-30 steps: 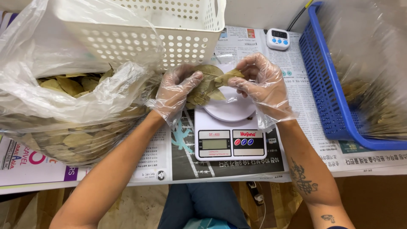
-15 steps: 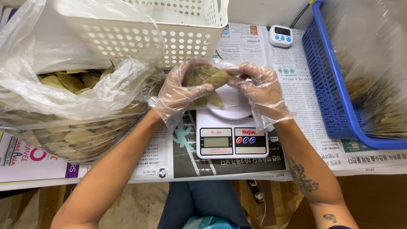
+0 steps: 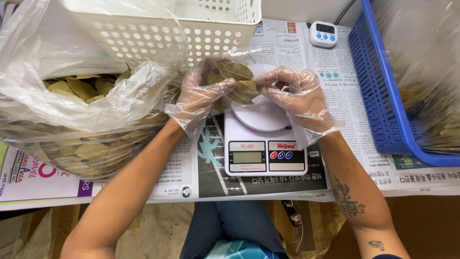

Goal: Weighing and bagging bay leaves using a digital scale.

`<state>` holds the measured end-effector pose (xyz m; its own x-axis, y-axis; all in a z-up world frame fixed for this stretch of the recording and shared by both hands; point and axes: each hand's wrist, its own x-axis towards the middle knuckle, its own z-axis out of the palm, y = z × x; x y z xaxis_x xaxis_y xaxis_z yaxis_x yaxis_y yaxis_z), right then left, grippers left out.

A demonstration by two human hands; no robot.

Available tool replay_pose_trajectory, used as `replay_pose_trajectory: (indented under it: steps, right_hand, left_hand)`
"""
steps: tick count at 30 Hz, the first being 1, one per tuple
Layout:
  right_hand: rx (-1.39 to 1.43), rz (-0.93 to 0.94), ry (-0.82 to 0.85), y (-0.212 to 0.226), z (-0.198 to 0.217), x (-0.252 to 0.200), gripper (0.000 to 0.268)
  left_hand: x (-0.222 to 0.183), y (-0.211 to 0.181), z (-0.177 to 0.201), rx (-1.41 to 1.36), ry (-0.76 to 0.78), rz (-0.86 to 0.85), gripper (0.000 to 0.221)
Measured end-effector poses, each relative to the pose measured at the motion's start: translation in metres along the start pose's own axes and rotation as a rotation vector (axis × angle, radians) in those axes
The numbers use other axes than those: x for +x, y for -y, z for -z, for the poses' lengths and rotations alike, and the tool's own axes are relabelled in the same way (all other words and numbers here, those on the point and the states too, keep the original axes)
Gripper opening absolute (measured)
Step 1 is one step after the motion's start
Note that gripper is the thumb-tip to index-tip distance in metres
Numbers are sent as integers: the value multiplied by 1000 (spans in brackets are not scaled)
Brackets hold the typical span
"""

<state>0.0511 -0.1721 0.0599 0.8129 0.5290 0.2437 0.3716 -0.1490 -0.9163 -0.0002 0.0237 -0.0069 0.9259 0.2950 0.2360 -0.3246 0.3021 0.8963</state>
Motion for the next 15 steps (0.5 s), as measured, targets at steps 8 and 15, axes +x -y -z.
replay_pose_trajectory:
  steps: [8,15]
  right_hand:
    - [-38,11,-72,-5,0,1,18]
    - [-9,35,-187,-16,8,4,15]
  left_hand:
    - [4,7,7,15,-9,1,52]
    - [8,8,13,-25,7,10,58]
